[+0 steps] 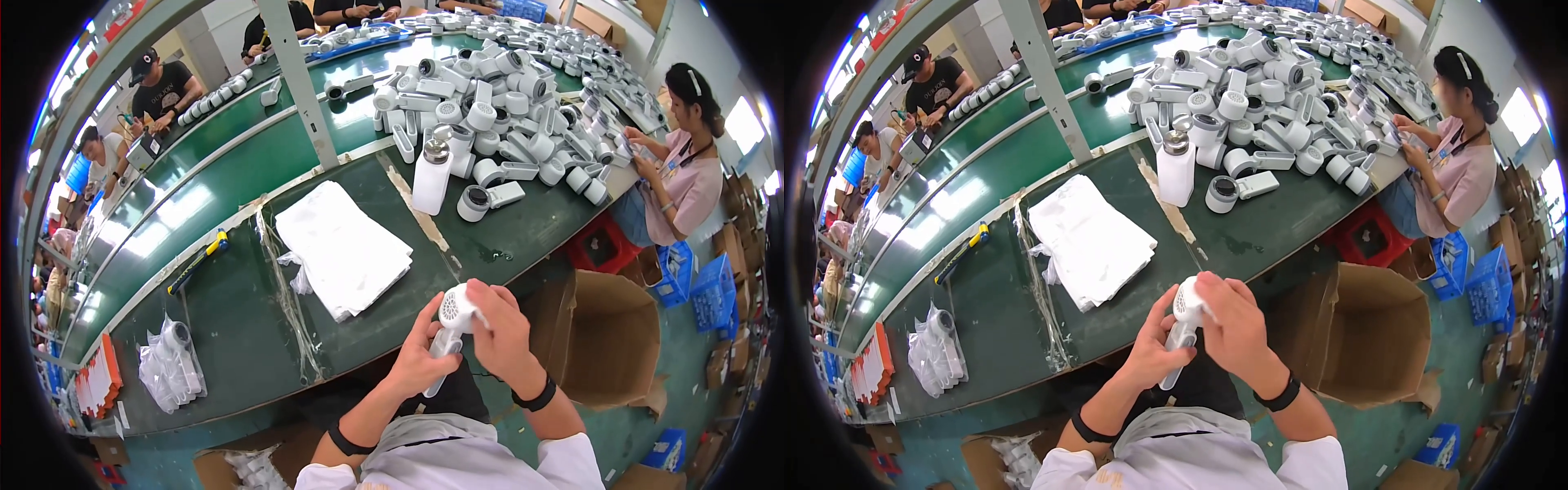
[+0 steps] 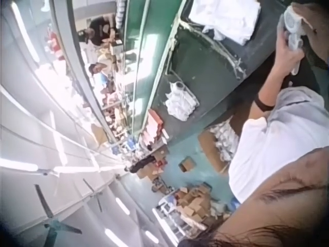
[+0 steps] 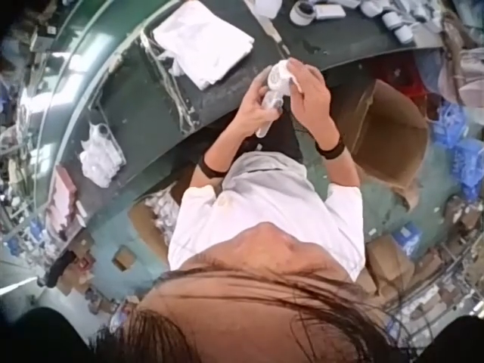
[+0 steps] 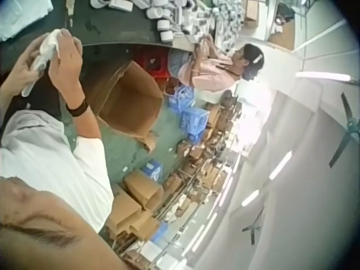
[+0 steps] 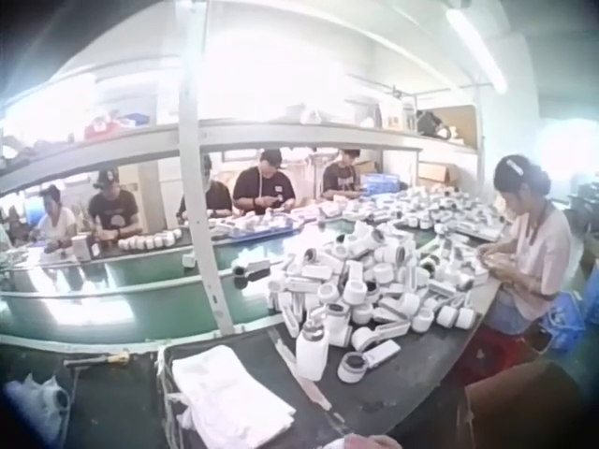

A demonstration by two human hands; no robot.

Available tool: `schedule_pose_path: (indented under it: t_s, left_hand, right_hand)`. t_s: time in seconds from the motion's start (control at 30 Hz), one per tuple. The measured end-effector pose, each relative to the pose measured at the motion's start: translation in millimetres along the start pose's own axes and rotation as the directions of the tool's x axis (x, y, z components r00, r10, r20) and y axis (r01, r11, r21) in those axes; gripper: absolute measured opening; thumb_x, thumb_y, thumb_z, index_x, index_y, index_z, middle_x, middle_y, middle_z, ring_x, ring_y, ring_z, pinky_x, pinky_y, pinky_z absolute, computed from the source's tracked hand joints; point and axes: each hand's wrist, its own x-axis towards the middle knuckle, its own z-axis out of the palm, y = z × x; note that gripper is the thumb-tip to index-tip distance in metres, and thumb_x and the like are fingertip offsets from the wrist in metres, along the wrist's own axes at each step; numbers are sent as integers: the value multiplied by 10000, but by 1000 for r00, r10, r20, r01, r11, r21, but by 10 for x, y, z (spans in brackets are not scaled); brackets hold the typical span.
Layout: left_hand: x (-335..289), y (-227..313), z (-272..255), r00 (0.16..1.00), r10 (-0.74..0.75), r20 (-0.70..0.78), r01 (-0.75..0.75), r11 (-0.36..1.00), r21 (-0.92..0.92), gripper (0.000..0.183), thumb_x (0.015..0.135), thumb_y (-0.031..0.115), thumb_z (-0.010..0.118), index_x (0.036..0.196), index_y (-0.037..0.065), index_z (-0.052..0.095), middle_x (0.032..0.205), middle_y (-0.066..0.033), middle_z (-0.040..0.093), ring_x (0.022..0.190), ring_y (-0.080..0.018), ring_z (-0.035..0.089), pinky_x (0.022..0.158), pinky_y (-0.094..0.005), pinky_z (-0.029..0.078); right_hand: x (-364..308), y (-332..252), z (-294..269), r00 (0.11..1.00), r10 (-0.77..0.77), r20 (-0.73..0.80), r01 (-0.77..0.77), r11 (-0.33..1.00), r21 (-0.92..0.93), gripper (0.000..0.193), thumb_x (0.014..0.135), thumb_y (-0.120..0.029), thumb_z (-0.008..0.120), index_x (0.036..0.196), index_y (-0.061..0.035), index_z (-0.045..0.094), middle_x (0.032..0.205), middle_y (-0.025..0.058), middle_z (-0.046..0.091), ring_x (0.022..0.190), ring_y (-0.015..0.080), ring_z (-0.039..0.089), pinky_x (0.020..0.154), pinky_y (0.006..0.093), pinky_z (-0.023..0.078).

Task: The person picks up a handheld fan, wipes its surfaces with a cloth, and places it into a plastic bag. They then pick up a small bottle, wipe it with the cloth, and set it aside before wiping and bagging another handheld fan.

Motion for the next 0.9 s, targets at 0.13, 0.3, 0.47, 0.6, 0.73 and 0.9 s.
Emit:
schedule_pose_path:
  t_s: [0.13, 0.3, 0.47, 0.6, 0.73, 0.9]
  left_hand:
    - [-21, 17, 3, 1000, -16, -3, 16, 1000, 0, 940, 728, -102, 597, 1520, 133, 149, 1223, -112, 547, 1052, -146, 562, 859, -265, 461]
    - [-14, -12, -28, 998, 32, -47, -38, 992, -118, 960, 717, -114, 596, 1522, 136, 135, 1245, -122, 540, 1045, -147, 570, 817, -260, 480]
    - [-45, 80, -24, 1000, 18, -22, -19, 997, -73, 973, 712, -120, 597, 1523, 143, 129, 1226, -121, 538, 944, -120, 561, 760, -261, 487]
    - [-22, 51, 3, 999, 36, -13, -37, 996, -82, 965, 717, -102, 603, 1522, 142, 130, 1212, -113, 540, 919, -121, 552, 771, -267, 478]
    - [-32, -73, 18, 987, 135, -91, -135, 991, 5, 949, 723, -67, 615, 1518, 129, 136, 1196, -114, 554, 949, -147, 569, 820, -276, 469]
    - [-41, -120, 28, 950, 293, -109, -249, 920, 301, 948, 719, -28, 634, 1516, 116, 141, 1147, -110, 582, 972, -163, 578, 847, -293, 467]
  right_hand:
    - [-22, -59, -63, 998, -34, 43, 33, 999, 23, 391, 724, 106, 572, 1100, 18, 630, 1154, 176, 639, 1051, 328, 622, 931, 415, 457]
    - [-248, -93, -88, 939, -257, 228, 296, 942, -158, 329, 744, 92, 560, 1045, 3, 655, 1144, 189, 639, 1100, 328, 617, 952, 445, 446]
    - [-187, 10, -189, 983, 11, -185, -6, 1000, 28, 381, 725, 180, 553, 1068, 32, 627, 1121, 220, 635, 1017, 391, 632, 889, 402, 502]
    - [-115, -37, -132, 998, -38, -47, 41, 997, 73, 400, 736, 141, 585, 1114, 15, 624, 1175, 221, 611, 1048, 393, 619, 898, 400, 500]
    - [0, -205, -75, 994, -63, 92, 68, 996, -58, 379, 782, 95, 620, 1151, 8, 627, 1212, 195, 612, 1114, 395, 597, 932, 415, 494]
    - [-14, -99, -2, 986, 167, 19, -167, 962, 217, 311, 765, 54, 685, 1075, 30, 659, 1144, 188, 646, 1119, 367, 603, 920, 419, 500]
